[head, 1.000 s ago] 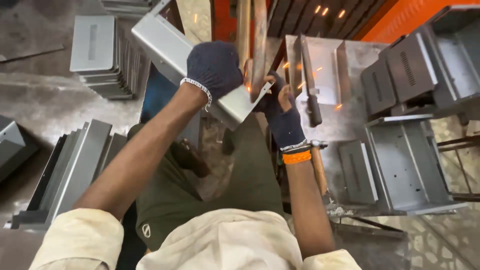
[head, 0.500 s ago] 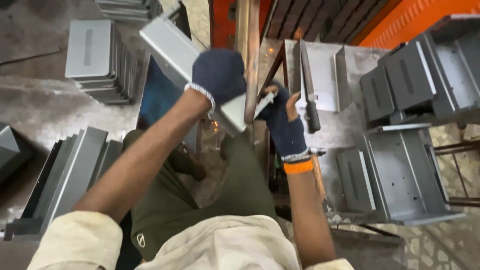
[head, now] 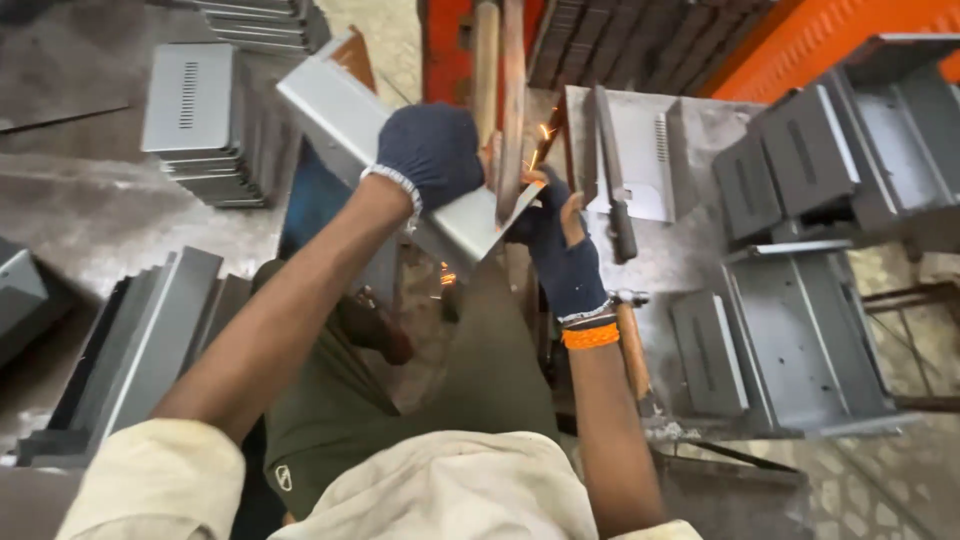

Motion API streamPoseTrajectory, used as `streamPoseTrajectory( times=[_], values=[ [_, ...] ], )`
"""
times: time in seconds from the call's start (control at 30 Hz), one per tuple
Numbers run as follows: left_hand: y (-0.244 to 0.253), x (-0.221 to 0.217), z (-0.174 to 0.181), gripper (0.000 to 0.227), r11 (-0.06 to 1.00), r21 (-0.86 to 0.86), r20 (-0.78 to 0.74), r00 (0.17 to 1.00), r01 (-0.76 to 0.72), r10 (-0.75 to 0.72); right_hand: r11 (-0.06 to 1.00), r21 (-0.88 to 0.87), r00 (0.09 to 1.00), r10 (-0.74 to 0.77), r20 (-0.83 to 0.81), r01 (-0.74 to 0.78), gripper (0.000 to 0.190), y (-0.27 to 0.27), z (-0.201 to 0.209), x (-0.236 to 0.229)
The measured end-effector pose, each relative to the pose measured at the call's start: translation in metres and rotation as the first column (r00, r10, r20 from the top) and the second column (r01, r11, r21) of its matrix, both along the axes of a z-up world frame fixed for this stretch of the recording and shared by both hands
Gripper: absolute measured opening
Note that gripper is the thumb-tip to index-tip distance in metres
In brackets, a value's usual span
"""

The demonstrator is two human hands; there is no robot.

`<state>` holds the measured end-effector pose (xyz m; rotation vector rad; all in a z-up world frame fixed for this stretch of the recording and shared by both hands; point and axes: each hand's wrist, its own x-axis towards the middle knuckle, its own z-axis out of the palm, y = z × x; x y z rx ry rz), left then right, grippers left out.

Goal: The person repeatedly picks up metal enclosures, places them against a vertical rod, and uses a hammer to tap edges and corners, generating sparks. The person flips and repositions each box to treat multiple sides before setting it aside and picking up the next one.

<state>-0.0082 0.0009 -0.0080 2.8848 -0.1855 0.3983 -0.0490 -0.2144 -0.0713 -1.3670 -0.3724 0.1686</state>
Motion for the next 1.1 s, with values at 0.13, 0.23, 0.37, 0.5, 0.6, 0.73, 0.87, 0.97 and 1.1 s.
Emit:
streamPoseTrajectory(
  times=[0.13,0.23,0.37,0.5,0.6,0.73,0.87,0.97,1.1],
  values=[
    [-0.005,-0.046,0.007,0.032,0.997,0.027,-0.006,0.997,-0.071,0.072,0.97,-0.129,0.978,-0.208,0.015,0.208,0.048,-0.032,-0.033,-0.001],
    [-0.006,-0.086,-0.006,0.032,0.995,-0.018,-0.007,0.995,-0.1,0.099,0.59,-0.639,0.86,-0.442,0.255,0.493,0.043,-0.1,-0.134,0.011],
    [-0.011,-0.11,-0.036,0.042,0.968,-0.069,0.006,0.97,-0.242,0.243,-0.187,-0.925,0.843,-0.382,0.379,0.331,0.067,-0.175,-0.211,-0.012],
    [-0.026,-0.119,-0.049,0.043,0.953,-0.063,0.087,0.95,-0.296,0.301,-0.198,-0.889,0.8,-0.388,0.457,0.412,0.033,-0.184,-0.228,-0.01],
    [-0.037,-0.12,-0.058,0.042,0.951,-0.115,0.205,0.93,-0.286,0.305,0.261,-0.906,0.817,-0.559,0.139,0.333,0.039,-0.165,-0.157,-0.025],
    [-0.046,-0.113,-0.071,0.048,0.933,-0.084,0.21,0.909,-0.35,0.36,0.823,-0.489,0.915,-0.388,-0.112,0.289,0.03,-0.117,-0.051,-0.089],
    [-0.05,-0.112,-0.075,0.048,0.918,-0.073,0.229,0.889,-0.391,0.397,0.856,-0.258,0.851,-0.497,-0.17,0.449,0.015,-0.081,-0.017,-0.127],
    [-0.053,-0.111,-0.075,0.048,0.917,-0.087,0.214,0.891,-0.391,0.4,0.883,-0.205,0.874,-0.456,-0.17,0.421,0.01,-0.068,-0.005,-0.138],
    [-0.057,-0.113,-0.07,0.045,0.923,-0.123,0.19,0.904,-0.365,0.383,0.837,-0.224,0.823,-0.54,-0.178,0.5,0.012,-0.07,0.009,-0.139]
  ],
)
